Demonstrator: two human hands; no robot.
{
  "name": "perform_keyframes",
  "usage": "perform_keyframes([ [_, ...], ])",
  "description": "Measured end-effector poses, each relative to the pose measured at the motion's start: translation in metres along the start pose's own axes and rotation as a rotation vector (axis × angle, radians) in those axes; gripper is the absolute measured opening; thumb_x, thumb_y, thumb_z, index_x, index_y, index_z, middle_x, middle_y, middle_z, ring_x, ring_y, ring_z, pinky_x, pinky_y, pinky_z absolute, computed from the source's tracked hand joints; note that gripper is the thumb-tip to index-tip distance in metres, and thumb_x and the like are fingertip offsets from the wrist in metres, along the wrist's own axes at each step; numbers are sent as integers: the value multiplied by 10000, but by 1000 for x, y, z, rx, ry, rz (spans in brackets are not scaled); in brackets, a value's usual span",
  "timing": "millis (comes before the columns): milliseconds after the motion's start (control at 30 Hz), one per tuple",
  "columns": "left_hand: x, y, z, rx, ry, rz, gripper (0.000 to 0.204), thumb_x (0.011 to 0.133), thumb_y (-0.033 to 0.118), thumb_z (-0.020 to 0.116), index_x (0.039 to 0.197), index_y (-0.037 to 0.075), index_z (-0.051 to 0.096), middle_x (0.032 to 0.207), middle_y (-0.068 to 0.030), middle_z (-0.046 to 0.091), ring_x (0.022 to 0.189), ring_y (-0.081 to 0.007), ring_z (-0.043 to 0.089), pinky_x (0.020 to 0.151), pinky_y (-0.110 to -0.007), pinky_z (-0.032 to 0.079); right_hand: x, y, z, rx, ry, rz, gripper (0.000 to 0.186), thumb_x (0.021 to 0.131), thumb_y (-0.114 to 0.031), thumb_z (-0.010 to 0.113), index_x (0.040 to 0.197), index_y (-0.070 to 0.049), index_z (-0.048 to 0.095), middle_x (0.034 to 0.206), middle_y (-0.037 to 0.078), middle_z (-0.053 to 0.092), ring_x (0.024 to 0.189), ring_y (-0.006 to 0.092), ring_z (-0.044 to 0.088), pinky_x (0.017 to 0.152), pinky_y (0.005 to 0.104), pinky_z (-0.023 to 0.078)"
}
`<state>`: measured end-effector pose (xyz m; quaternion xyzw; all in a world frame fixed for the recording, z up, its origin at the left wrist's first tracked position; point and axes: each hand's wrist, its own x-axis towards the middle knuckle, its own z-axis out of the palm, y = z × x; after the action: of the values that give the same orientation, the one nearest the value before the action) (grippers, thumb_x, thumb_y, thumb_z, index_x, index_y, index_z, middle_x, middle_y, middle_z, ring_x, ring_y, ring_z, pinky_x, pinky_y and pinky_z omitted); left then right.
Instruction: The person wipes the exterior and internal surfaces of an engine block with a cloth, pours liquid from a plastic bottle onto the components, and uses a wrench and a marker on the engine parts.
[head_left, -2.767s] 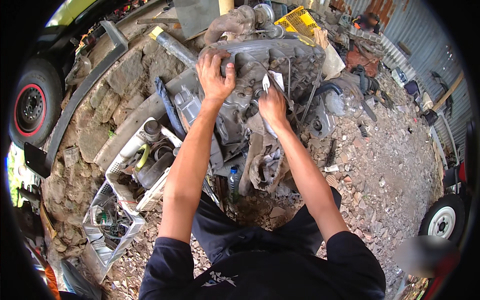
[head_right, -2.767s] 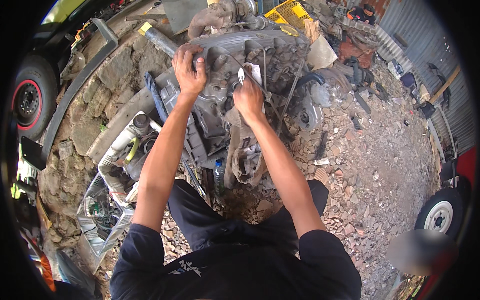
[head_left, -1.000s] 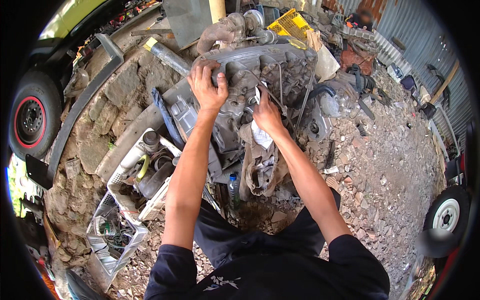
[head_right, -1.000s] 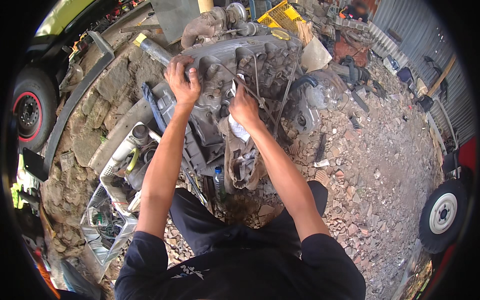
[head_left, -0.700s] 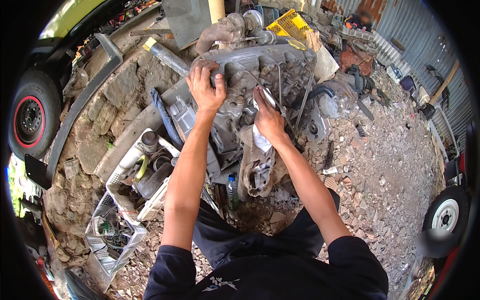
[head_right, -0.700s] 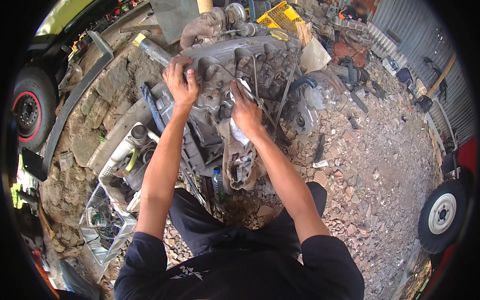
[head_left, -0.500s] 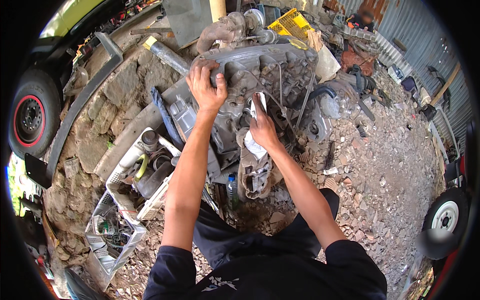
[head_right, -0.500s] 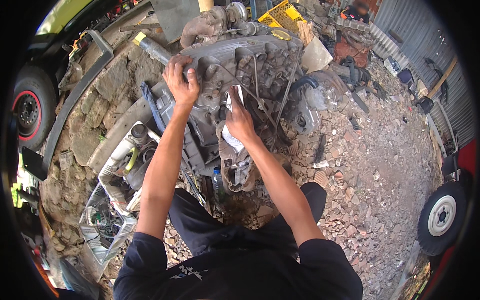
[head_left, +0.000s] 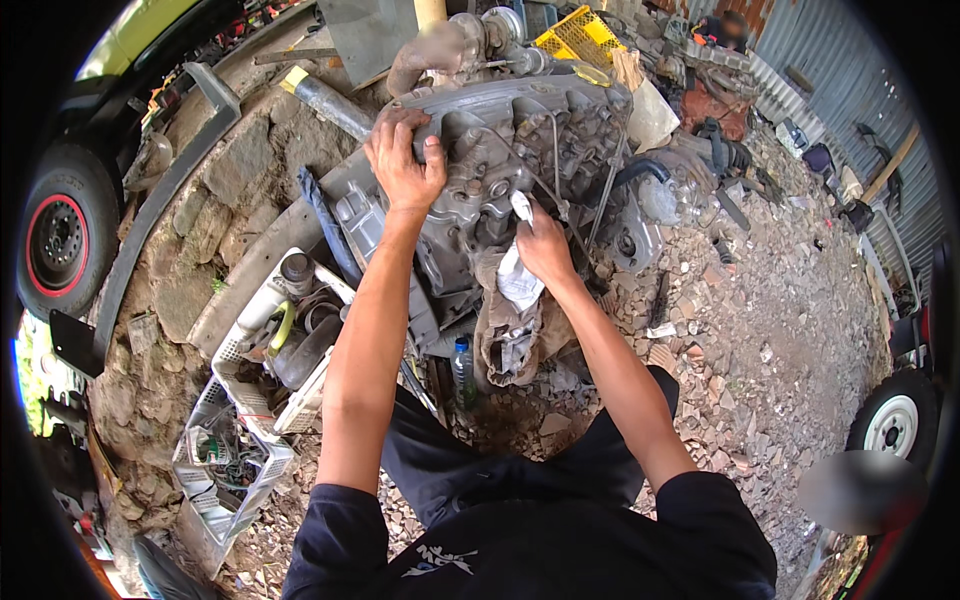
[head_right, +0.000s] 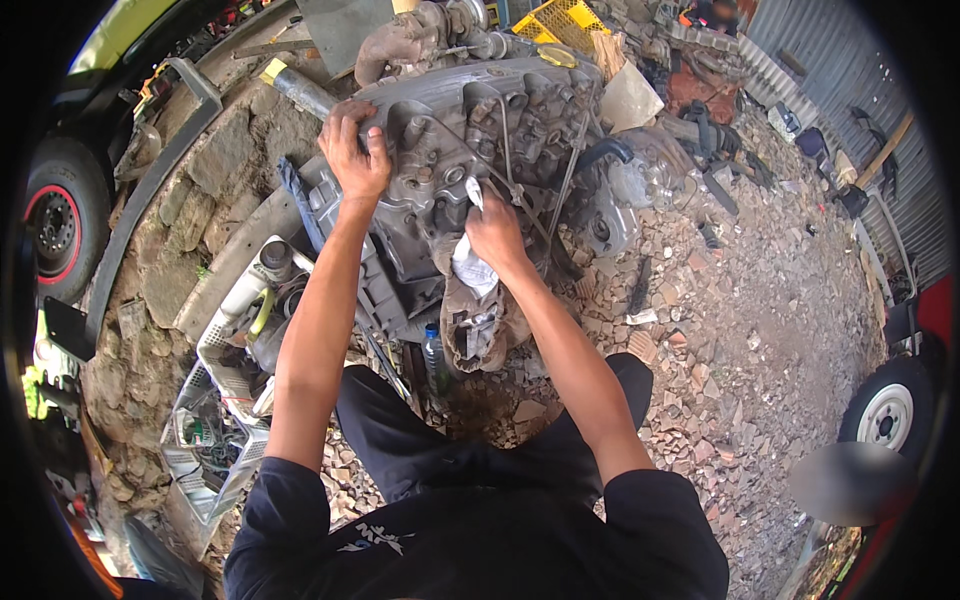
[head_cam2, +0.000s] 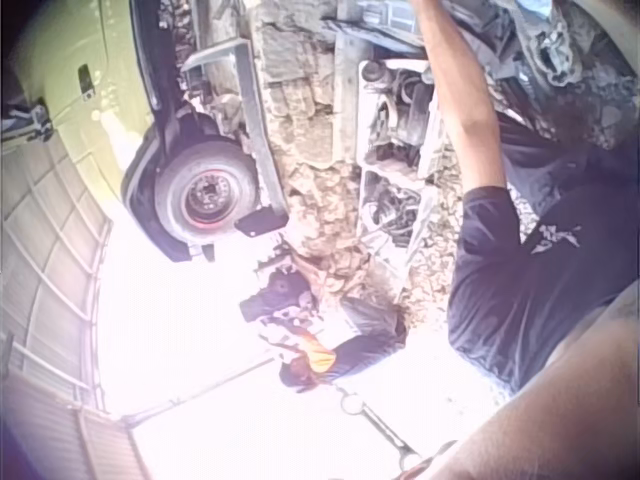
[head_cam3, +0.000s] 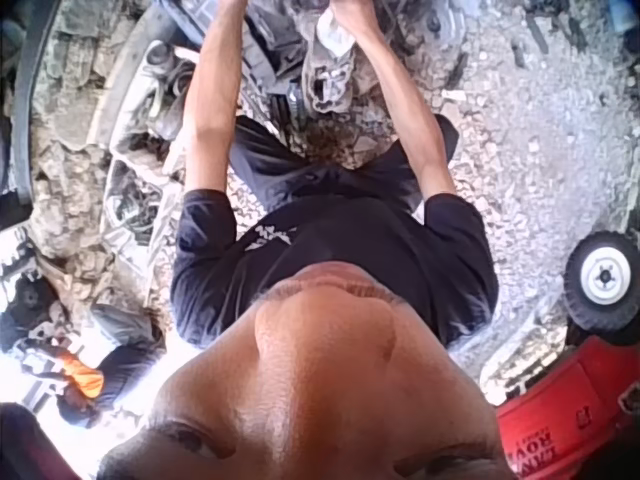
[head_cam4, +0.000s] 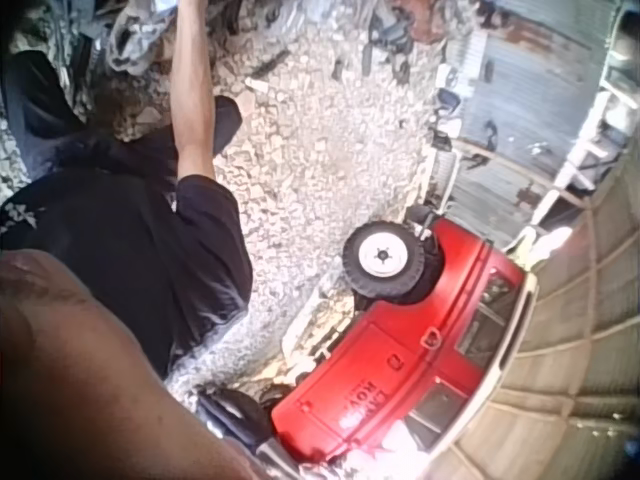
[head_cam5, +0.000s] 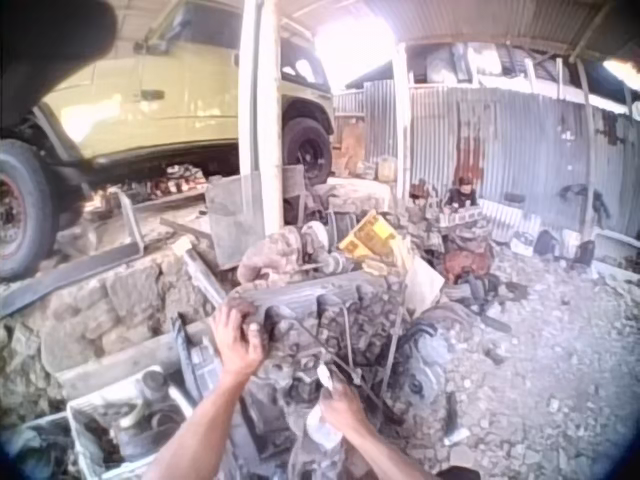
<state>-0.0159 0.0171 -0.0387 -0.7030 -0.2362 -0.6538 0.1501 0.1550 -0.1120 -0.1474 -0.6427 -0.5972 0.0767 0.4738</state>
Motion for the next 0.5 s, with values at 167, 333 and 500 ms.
perform_keyframes([
  [167,1,0,-2,0,4,13,335,941,384,520,989,69,623,1069,-109,645,1092,-326,584,952,-426,379,-54,-8,-44,-268,90,171,315,887,-96,608,1191,-14,610,863,242,694,745,345,705,680,469,553],
  [333,1,2,-1,-16,-14,8,338,946,380,519,999,62,621,1078,-117,645,1111,-334,581,969,-430,376,-64,36,-108,205,399,381,272,1038,-230,514,1072,-12,674,795,96,712,584,158,644,471,278,454],
  [500,0,-1,-1,-31,1,22,341,953,377,515,1005,59,627,1069,-119,655,1113,-343,580,980,-433,374,-41,5,-209,1055,721,227,311,1041,-297,497,1078,-28,648,690,-16,599,481,38,450,420,210,353],
])
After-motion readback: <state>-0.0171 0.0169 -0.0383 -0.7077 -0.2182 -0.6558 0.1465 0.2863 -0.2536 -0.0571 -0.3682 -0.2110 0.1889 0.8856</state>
